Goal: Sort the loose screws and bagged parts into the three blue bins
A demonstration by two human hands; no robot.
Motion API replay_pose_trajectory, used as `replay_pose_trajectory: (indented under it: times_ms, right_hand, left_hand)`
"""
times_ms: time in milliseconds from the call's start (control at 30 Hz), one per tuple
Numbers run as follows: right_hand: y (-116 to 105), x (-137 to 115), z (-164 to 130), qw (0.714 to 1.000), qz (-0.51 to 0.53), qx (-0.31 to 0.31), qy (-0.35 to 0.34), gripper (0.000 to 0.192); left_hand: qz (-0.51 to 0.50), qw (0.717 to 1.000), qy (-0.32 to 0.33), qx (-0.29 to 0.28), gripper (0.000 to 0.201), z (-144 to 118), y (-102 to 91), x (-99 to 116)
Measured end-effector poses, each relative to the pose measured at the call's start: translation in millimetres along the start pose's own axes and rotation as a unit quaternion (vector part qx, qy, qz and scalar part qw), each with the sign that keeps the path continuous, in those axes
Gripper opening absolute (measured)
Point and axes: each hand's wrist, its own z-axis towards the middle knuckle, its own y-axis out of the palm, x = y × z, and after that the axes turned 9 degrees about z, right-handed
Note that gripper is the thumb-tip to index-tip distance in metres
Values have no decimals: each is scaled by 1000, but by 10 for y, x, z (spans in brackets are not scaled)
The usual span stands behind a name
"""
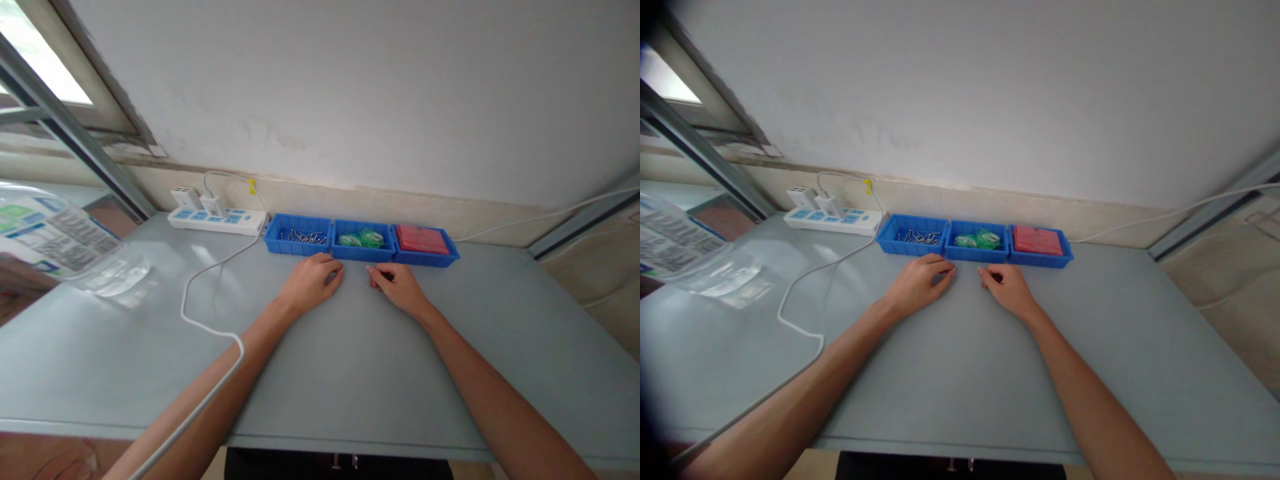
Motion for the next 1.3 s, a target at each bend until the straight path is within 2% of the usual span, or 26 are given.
replay_pose_trajectory:
  times_ms: [300, 567, 667, 833, 967, 1133, 1200, 1300]
  right_hand:
    - [4, 11, -6, 999, -28, -3, -21, 45]
    - [9, -13, -15, 998, -53, -3, -40, 45]
    - [10, -24, -15, 998, -53, -2, -36, 44]
    - [14, -47, -20, 998, -57, 1, -32, 45]
    - [16, -40, -18, 998, -59, -1, -31, 45]
    - [5, -29, -10, 997, -62, -6, -44, 45]
    - [3, -48, -17, 997, -60, -4, -48, 44]
    - [14, -112, -41, 999, 2, -8, -34, 35]
  left_hand:
    - [54, 993, -27, 99, 29, 23, -100, -170]
    - [100, 986, -68, 112, 35, -21, -179, -237]
    - [120, 986, -79, 84, 41, -31, -181, -296]
    - [154, 983, -97, 16, 37, -41, -254, -373]
    - [134, 989, -31, -50, 42, -37, -370, -308]
    - [115, 985, 67, -106, 37, -34, -494, -92]
    - [101, 983, 108, -105, 33, -40, -483, 13]
    - [93, 978, 176, -63, 31, -48, -382, 176]
